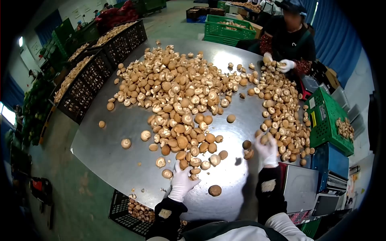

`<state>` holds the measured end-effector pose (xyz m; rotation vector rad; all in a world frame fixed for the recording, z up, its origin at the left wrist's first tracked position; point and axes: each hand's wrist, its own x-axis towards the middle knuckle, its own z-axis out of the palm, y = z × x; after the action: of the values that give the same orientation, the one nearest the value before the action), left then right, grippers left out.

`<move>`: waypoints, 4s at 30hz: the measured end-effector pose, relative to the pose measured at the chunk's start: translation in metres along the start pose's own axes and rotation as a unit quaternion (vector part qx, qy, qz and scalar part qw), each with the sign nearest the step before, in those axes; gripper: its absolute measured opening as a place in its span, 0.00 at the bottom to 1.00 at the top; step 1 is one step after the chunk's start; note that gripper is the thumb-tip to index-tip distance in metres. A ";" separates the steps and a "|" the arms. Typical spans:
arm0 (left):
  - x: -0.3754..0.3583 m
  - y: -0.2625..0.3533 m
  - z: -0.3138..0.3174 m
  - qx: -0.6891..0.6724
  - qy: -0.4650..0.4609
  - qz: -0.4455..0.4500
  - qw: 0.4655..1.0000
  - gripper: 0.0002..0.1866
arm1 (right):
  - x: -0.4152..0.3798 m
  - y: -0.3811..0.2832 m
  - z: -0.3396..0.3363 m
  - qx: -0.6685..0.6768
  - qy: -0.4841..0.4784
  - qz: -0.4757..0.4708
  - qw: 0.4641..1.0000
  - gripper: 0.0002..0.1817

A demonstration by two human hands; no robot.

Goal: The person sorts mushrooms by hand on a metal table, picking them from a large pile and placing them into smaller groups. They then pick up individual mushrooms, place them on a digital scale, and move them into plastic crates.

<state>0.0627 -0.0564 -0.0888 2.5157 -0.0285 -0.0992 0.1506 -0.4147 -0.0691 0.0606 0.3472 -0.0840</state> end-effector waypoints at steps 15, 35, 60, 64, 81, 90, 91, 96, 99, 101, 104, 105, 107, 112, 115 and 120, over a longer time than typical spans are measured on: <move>-0.005 -0.001 0.009 -0.039 0.033 -0.029 0.998 0.31 | -0.044 0.178 -0.022 -0.850 -0.408 -0.179 0.281 0.16; -0.008 0.009 0.003 0.014 -0.006 -0.032 0.999 0.48 | -0.049 0.159 -0.018 -0.956 -0.223 -0.153 0.111 0.33; 0.016 -0.020 -0.020 -0.486 -0.208 -0.069 0.846 0.29 | -0.054 0.172 -0.076 -0.717 -0.215 0.198 0.633 0.35; 0.014 -0.014 -0.026 -0.561 -0.215 -0.115 0.791 0.28 | -0.072 0.169 -0.064 -0.645 -0.174 0.229 0.708 0.34; 0.168 0.230 0.080 -0.568 -0.464 -0.041 0.679 0.25 | -0.063 -0.014 0.004 -0.440 -0.046 -0.161 0.882 0.13; 0.184 0.245 0.037 -0.557 -0.294 -0.069 0.774 0.32 | -0.035 -0.058 0.004 -0.257 0.139 -0.328 0.898 0.23; 0.175 0.221 0.030 -0.543 -0.295 -0.048 0.785 0.31 | -0.058 -0.043 0.020 -0.384 0.137 -0.257 0.876 0.23; 0.098 0.134 -0.032 -0.388 -0.322 -0.072 0.861 0.23 | -0.094 0.038 -0.044 -0.751 -0.136 -0.128 0.633 0.24; 0.054 0.066 -0.039 -0.308 -0.250 0.001 0.918 0.21 | -0.134 0.074 -0.055 -0.898 -0.219 -0.103 0.368 0.35; 0.022 0.036 -0.044 -0.295 -0.179 -0.014 0.939 0.20 | -0.154 0.093 -0.065 -0.926 -0.236 -0.097 0.280 0.43; -0.024 0.001 -0.037 -0.230 -0.184 -0.036 0.955 0.19 | -0.162 0.115 -0.068 -0.936 -0.268 -0.102 0.202 0.45; -0.038 -0.014 -0.024 -0.224 -0.193 -0.055 0.954 0.18 | -0.162 0.122 -0.069 -0.935 -0.276 -0.096 0.201 0.45; -0.058 -0.005 -0.011 -0.253 -0.244 -0.088 0.932 0.20 | -0.159 0.135 -0.068 -0.926 -0.339 -0.095 0.138 0.46; -0.073 -0.010 0.027 -0.514 -0.232 -0.177 0.806 0.23 | -0.141 0.146 -0.072 -0.910 -0.400 -0.107 0.022 0.35; -0.062 0.002 0.016 -0.481 -0.177 -0.198 0.836 0.23 | -0.127 0.129 -0.089 -0.889 -0.426 -0.162 0.045 0.26; -0.038 -0.004 0.002 -0.408 -0.107 -0.080 0.903 0.19 | -0.113 0.093 -0.037 -0.881 -0.279 -0.224 0.311 0.12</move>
<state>0.0244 -0.0530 -0.0905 1.6532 0.1105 -0.3717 0.0405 -0.3114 -0.0612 -2.3262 -0.4538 -0.2289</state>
